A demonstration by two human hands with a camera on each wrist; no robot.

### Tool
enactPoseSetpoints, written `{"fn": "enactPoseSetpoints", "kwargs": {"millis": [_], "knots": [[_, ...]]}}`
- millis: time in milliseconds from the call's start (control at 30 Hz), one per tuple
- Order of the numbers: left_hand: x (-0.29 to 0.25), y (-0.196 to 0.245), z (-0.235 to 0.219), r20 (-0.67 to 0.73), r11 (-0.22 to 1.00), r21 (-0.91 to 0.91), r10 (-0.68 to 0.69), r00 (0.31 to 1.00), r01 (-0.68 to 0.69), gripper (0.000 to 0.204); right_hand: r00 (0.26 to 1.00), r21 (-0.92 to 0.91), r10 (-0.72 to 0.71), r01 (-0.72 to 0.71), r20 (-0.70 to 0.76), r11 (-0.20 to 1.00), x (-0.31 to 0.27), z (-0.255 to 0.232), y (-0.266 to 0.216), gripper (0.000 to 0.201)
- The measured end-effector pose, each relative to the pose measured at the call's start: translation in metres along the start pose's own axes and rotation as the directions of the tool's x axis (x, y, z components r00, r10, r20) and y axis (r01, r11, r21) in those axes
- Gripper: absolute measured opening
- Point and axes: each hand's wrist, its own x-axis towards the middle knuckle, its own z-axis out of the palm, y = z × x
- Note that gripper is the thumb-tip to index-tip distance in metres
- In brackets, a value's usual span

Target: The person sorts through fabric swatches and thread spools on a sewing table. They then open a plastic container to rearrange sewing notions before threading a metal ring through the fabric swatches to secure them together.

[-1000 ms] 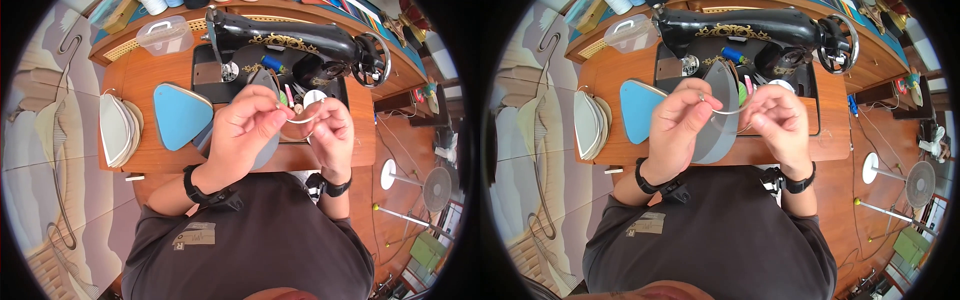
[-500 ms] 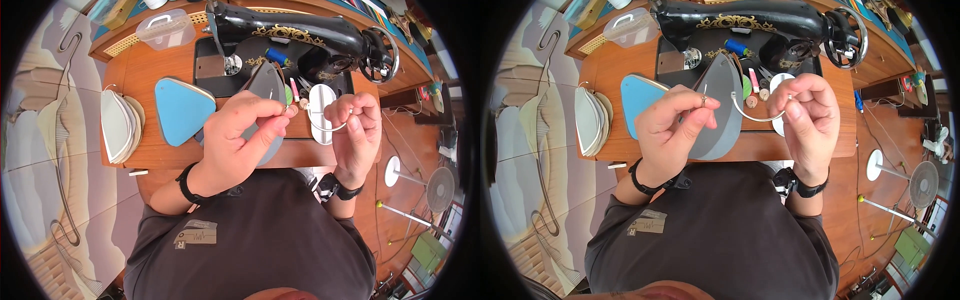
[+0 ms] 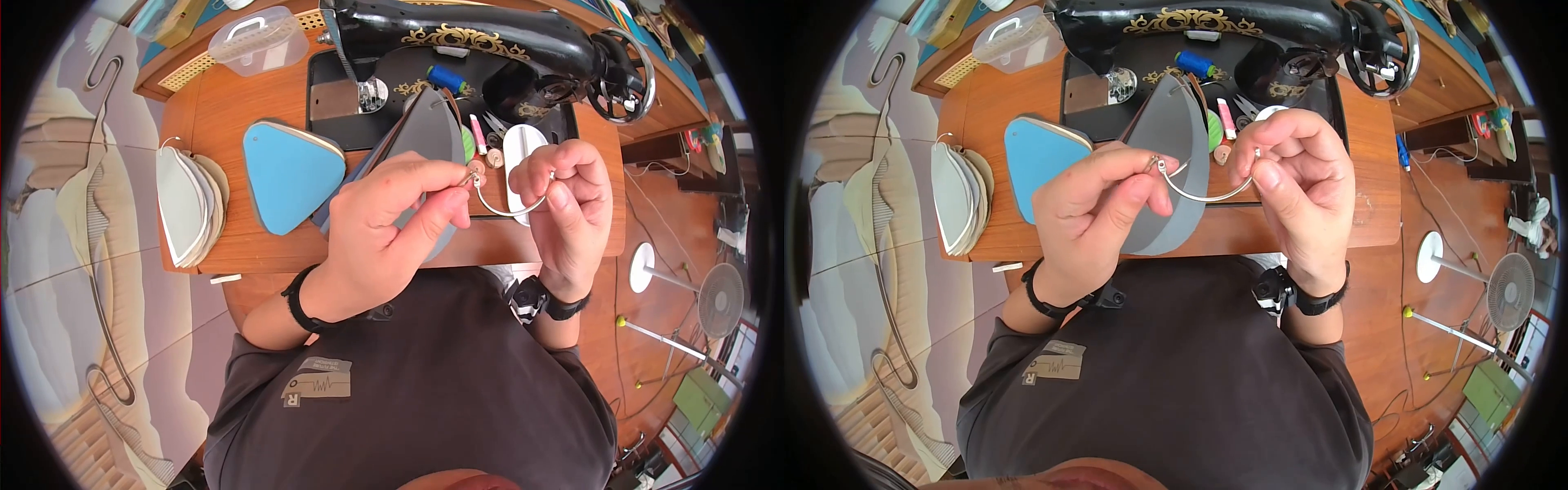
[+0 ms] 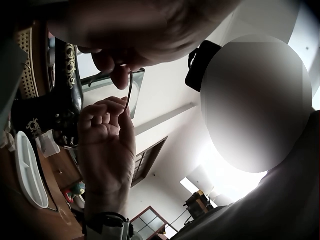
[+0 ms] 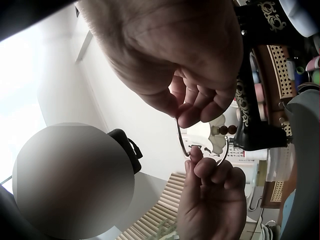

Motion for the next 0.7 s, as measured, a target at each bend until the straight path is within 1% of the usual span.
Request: {"fn": "enactPoseSetpoints", "kwargs": {"millis": [33, 133, 233, 333, 433, 533, 633, 700], "knots": [[-0.0001, 0.0005, -0.0001, 0.010, 1.000, 0.005, -0.005, 1.000, 0.005, 0.018, 1.000, 0.006, 0.005, -0.005, -0.002, 1.000, -0.0003, -0.0001, 0.0003, 0.027], [-0.0008, 0.0026, 0.0025, 0.002, 0.986, -0.109, -0.130, 0.992, 0.129, 0.020, 1.000, 0.001, -0.004, 0.004, -0.004, 1.000, -0.0004, 0.0001, 0.0013, 0.025], [-0.0004, 0.0030, 0.0040, -0.009, 0.981, -0.133, -0.147, 0.989, 0.144, 0.021, 0.997, -0.125, 0.044, -0.050, -0.056, 0.991, -0.0002, 0.0073, -0.0034, 0.024], [-0.0005, 0.0024, 0.0051, -0.015, 0.984, -0.112, -0.139, 0.990, 0.136, 0.021, 1.000, -0.047, -0.027, 0.026, -0.014, 0.999, -0.0001, 0.0002, 0.0030, 0.022], [-0.0007, 0.0028, 0.0059, -0.017, 0.976, -0.141, -0.173, 0.985, 0.169, 0.022, 0.999, -0.051, -0.030, 0.030, -0.013, 0.998, 0.0005, -0.0005, 0.0032, 0.021], [-0.0009, 0.0003, 0.0089, -0.034, 0.963, -0.214, -0.175, 0.984, 0.163, 0.022, 0.999, -0.048, -0.042, 0.042, -0.006, 0.998, 0.0001, -0.0013, 0.0032, 0.020], [0.0002, 0.0047, 0.0064, 0.008, 0.921, -0.281, -0.278, 0.961, 0.269, 0.022, 0.998, -0.083, -0.053, 0.052, -0.017, 0.995, 0.0003, 0.0007, 0.0025, 0.020], [0.0000, 0.0040, 0.0073, 0.004, 0.908, -0.306, -0.300, 0.954, 0.287, 0.022, 0.998, -0.103, -0.064, 0.062, -0.016, 0.993, 0.0003, 0.0007, 0.0032, 0.020]]}}
